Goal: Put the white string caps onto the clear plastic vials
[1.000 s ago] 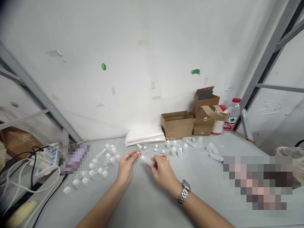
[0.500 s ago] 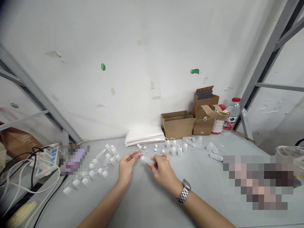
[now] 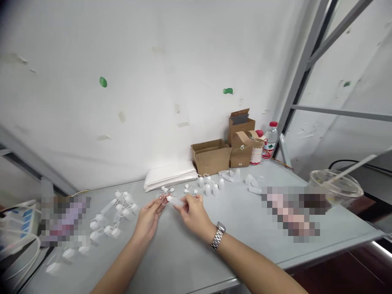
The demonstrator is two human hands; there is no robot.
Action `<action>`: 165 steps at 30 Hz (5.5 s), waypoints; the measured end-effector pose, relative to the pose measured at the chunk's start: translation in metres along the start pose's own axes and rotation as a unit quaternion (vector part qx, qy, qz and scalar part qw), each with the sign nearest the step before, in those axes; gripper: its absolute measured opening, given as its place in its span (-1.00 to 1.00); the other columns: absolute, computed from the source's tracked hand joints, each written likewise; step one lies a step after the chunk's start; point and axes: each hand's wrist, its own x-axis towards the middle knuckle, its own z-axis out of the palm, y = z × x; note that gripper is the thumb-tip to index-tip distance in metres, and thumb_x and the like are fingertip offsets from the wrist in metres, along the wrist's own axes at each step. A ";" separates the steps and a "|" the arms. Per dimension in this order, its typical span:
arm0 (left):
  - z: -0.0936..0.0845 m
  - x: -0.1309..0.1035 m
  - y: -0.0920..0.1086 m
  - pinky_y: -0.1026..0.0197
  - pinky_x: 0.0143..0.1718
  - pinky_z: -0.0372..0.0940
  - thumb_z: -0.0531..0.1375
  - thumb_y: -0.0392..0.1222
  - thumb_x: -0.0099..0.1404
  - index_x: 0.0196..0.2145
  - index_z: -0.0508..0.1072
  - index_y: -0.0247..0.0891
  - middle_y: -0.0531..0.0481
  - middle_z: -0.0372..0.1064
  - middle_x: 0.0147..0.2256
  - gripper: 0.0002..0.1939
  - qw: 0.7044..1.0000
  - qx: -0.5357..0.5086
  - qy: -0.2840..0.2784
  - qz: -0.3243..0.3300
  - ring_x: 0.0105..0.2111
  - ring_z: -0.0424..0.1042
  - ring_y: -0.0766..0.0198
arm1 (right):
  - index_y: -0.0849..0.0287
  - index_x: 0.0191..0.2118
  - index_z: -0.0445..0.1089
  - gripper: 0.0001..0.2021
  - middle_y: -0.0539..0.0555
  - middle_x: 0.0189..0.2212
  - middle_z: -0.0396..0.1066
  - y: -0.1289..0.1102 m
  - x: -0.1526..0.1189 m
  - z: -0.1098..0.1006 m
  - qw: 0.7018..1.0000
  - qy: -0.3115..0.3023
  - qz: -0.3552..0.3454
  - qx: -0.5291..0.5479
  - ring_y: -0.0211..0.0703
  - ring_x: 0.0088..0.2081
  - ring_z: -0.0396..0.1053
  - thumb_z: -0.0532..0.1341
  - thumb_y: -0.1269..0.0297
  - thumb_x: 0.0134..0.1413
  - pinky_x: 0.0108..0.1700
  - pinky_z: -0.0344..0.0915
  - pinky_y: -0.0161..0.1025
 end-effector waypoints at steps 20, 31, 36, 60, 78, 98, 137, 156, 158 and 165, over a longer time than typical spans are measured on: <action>0.005 -0.001 -0.006 0.13 0.02 0.17 0.26 -0.15 0.00 -0.39 0.51 -0.35 -0.13 0.49 -0.29 -0.78 1.000 0.018 -0.013 0.010 -0.17 0.41 0.19 | 0.17 -0.30 0.25 -0.88 -0.01 -0.53 0.37 0.007 -0.001 0.009 0.999 -0.037 -0.011 -0.029 -0.17 -0.40 0.27 0.06 0.25 0.13 -0.20 0.08 -0.18; 0.006 -0.006 -0.004 0.11 -0.04 0.21 0.24 -0.11 -0.01 -0.28 0.45 -0.31 -0.15 0.45 -0.18 -0.68 0.969 0.214 -0.038 0.119 -0.13 0.38 0.13 | 0.16 -0.18 0.35 -0.72 0.04 -0.50 0.43 0.008 0.002 0.009 0.995 -0.080 -0.033 -0.048 -0.15 -0.37 0.31 -0.02 0.14 0.17 -0.20 0.08 -0.21; 0.010 0.002 0.002 0.09 0.00 0.18 0.22 -0.11 0.00 -0.26 0.43 -0.29 -0.13 0.42 -0.14 -0.68 0.960 0.232 -0.024 0.153 -0.10 0.37 0.15 | 0.18 -0.02 0.28 -0.68 0.07 -0.46 0.45 0.003 -0.004 -0.003 0.995 -0.069 -0.038 -0.056 -0.13 -0.34 0.32 -0.01 0.21 0.17 -0.15 0.08 -0.19; 0.085 0.031 -0.067 0.06 -0.12 0.26 0.28 -0.26 -0.12 -0.30 0.42 -0.26 -0.12 0.43 -0.25 -0.66 0.938 0.310 -0.098 0.120 -0.25 0.42 0.16 | 0.24 -0.17 0.33 -0.70 0.14 -0.47 0.40 0.053 -0.079 -0.103 0.963 -0.059 -0.056 -0.258 -0.17 -0.45 0.26 -0.12 0.41 0.19 -0.16 0.02 -0.14; 0.083 0.030 -0.065 0.05 -0.06 0.22 0.31 -0.20 -0.16 -0.19 0.38 -0.22 -0.12 0.36 -0.15 -0.51 0.915 0.352 -0.092 0.174 -0.15 0.36 0.11 | 0.07 0.18 -0.16 -0.49 0.25 0.04 0.17 0.142 -0.120 -0.195 0.938 0.313 0.146 -0.028 -0.06 -0.06 0.31 -0.08 0.06 0.16 -0.01 0.21 0.00; 0.009 0.018 -0.022 -0.11 0.03 0.02 0.06 0.15 0.07 -0.07 0.33 -0.25 -0.22 0.15 0.03 -0.44 0.671 0.690 -0.095 0.255 0.05 0.09 -0.09 | 0.07 0.20 -0.24 -0.47 0.25 0.02 0.22 0.149 -0.119 -0.208 0.956 0.257 0.128 -0.054 -0.07 -0.03 0.31 -0.11 0.04 0.17 0.03 0.18 0.01; -0.017 0.019 -0.007 0.10 -0.15 0.27 -0.04 -0.20 0.07 -0.28 0.42 -0.21 -0.07 0.41 -0.20 -0.69 0.740 0.637 -0.125 0.173 -0.21 0.38 0.15 | 0.30 -0.30 0.35 -0.76 0.27 -0.28 0.28 0.097 -0.026 -0.128 0.820 0.049 0.175 -0.543 0.02 -0.25 0.21 -0.04 0.54 0.03 -0.23 -0.03 -0.10; -0.016 0.016 -0.003 0.18 -0.17 0.29 -0.08 -0.22 0.12 -0.21 0.40 -0.14 0.04 0.46 -0.19 -0.65 0.760 0.618 -0.125 0.156 -0.12 0.39 0.18 | 0.24 -0.16 0.32 -0.71 0.22 -0.17 0.34 0.109 -0.042 -0.144 0.843 -0.011 0.128 -0.522 -0.06 -0.17 0.25 -0.03 0.55 0.03 -0.16 -0.01 -0.16; -0.014 0.014 -0.004 0.18 -0.16 0.29 -0.07 -0.20 0.12 -0.20 0.40 -0.14 0.04 0.46 -0.18 -0.65 0.754 0.627 -0.132 0.146 -0.13 0.39 0.17 | 0.26 -0.01 0.21 -0.67 0.29 -0.05 0.26 0.112 -0.051 -0.143 0.833 0.048 0.153 -0.530 -0.01 -0.08 0.22 -0.06 0.46 0.10 -0.11 0.00 -0.10; -0.010 0.010 -0.009 0.14 -0.10 0.26 -0.08 -0.12 0.15 -0.14 0.38 -0.19 -0.03 0.42 -0.12 -0.62 0.733 0.650 -0.131 0.151 -0.09 0.37 0.15 | 0.44 0.13 -0.01 -0.51 0.48 0.07 0.11 0.116 -0.076 -0.136 0.819 0.189 0.192 -0.507 0.16 0.05 0.13 -0.10 0.18 0.18 0.00 -0.02 0.15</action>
